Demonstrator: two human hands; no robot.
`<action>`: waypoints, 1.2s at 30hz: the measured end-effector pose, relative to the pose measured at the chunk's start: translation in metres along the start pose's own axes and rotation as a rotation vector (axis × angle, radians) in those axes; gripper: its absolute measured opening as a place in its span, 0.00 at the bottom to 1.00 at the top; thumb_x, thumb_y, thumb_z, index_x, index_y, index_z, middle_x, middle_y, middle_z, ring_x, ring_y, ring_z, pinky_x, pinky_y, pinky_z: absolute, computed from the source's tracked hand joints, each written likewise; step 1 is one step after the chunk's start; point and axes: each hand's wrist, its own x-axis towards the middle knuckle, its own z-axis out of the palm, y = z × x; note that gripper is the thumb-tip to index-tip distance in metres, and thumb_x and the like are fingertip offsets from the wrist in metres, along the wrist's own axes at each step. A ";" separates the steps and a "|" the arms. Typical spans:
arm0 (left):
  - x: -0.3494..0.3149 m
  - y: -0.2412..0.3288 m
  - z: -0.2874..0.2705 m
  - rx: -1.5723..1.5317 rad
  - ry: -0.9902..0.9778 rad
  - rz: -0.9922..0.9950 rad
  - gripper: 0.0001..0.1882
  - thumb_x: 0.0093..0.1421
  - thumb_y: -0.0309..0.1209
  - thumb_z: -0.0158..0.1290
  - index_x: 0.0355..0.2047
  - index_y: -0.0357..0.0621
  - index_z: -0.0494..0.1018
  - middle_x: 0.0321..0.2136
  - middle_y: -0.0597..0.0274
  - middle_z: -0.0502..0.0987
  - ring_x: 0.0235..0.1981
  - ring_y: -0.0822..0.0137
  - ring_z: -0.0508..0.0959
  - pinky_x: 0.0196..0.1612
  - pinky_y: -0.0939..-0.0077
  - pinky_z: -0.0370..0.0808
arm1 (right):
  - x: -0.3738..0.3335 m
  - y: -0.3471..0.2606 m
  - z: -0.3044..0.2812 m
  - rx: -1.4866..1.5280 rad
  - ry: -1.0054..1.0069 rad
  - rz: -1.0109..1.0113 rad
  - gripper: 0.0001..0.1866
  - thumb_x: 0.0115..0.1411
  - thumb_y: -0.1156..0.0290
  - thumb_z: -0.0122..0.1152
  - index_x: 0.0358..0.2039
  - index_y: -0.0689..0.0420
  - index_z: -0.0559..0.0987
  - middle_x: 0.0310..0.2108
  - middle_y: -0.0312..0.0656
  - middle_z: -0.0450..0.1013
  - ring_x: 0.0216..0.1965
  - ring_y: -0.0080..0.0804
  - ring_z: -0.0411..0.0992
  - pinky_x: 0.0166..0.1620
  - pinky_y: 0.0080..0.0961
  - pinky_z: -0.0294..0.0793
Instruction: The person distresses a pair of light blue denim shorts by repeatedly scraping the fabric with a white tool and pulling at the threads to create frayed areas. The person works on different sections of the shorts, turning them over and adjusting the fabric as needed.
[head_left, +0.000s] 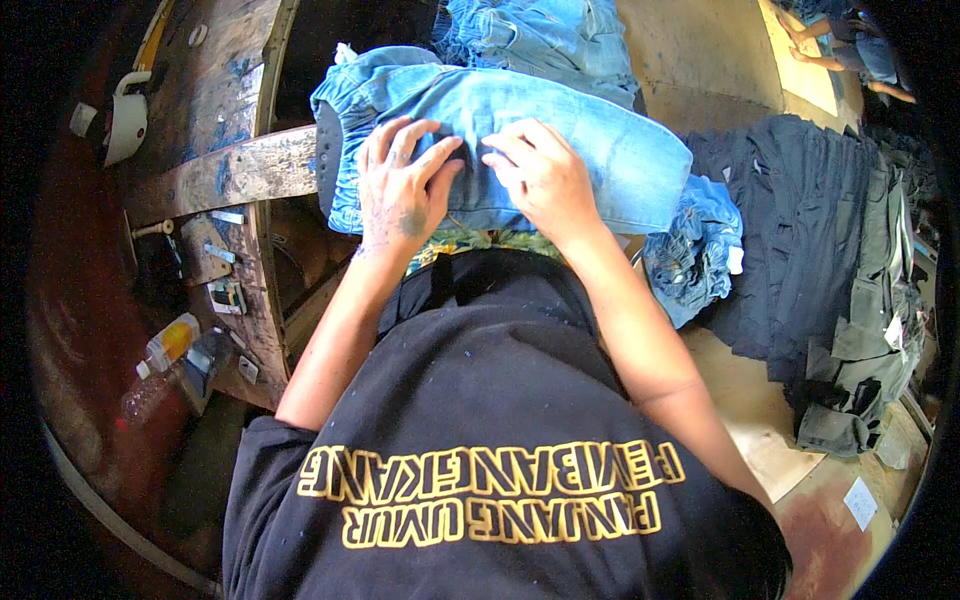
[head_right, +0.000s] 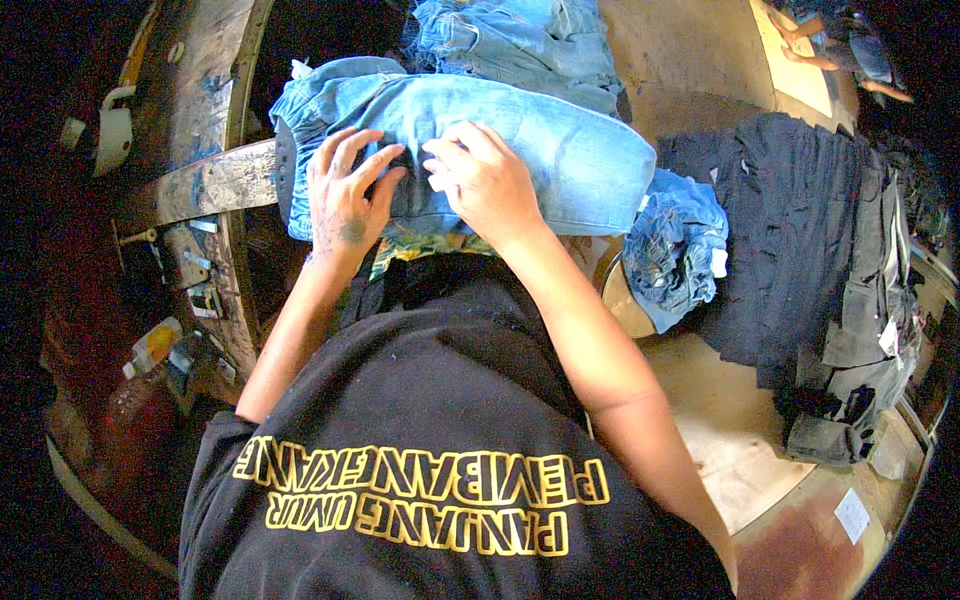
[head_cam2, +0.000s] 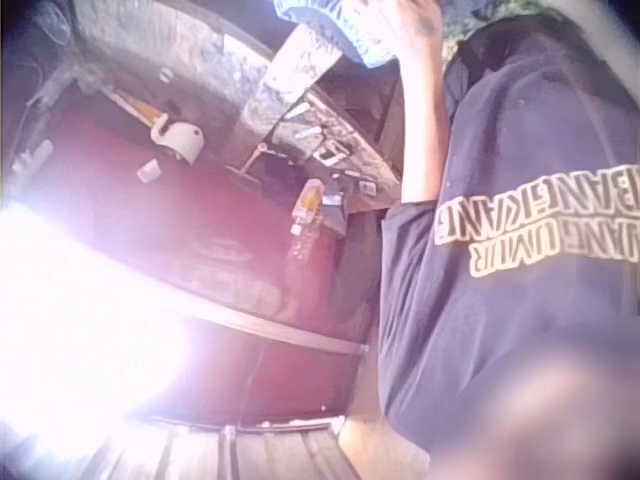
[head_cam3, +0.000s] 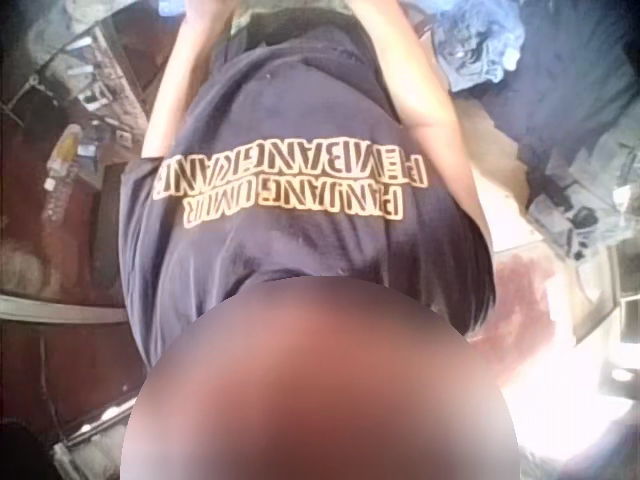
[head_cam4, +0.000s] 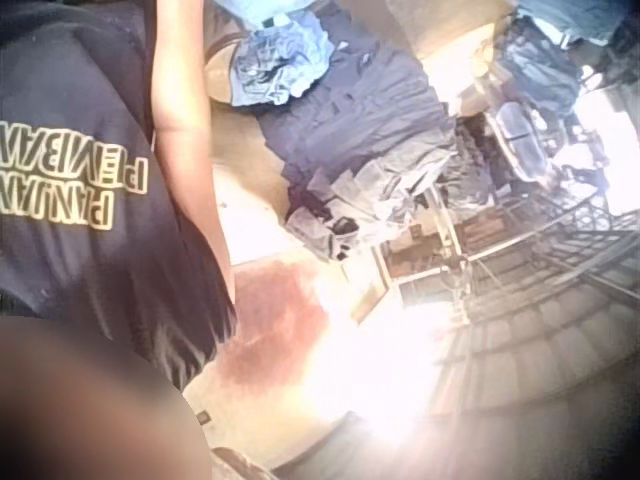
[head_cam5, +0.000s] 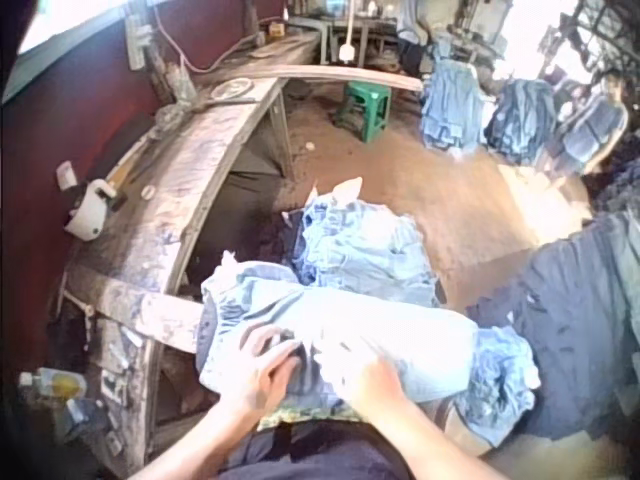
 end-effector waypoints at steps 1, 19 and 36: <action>-0.002 0.003 0.012 0.058 0.042 -0.040 0.11 0.57 0.34 0.67 0.42 0.59 0.87 0.51 0.69 0.81 0.59 0.55 0.75 0.61 0.55 0.68 | 0.000 0.005 -0.002 -0.017 -0.020 -0.035 0.10 0.59 0.75 0.70 0.41 0.56 0.86 0.39 0.42 0.79 0.42 0.44 0.80 0.46 0.38 0.81; -0.004 -0.042 -0.086 -0.087 -0.140 -0.466 0.43 0.63 0.47 0.68 0.68 0.30 0.64 0.56 0.35 0.78 0.58 0.45 0.79 0.63 0.55 0.73 | 0.000 -0.032 -0.004 -0.038 0.069 0.082 0.11 0.58 0.77 0.69 0.43 0.56 0.84 0.39 0.42 0.77 0.37 0.43 0.80 0.42 0.37 0.81; 0.063 -0.012 -0.078 -1.539 -0.524 -1.322 0.16 0.66 0.26 0.58 0.51 0.29 0.78 0.46 0.50 0.85 0.47 0.57 0.86 0.57 0.54 0.82 | -0.012 -0.020 0.008 -0.158 0.084 0.126 0.18 0.51 0.79 0.67 0.45 0.55 0.81 0.43 0.40 0.75 0.46 0.43 0.78 0.47 0.37 0.81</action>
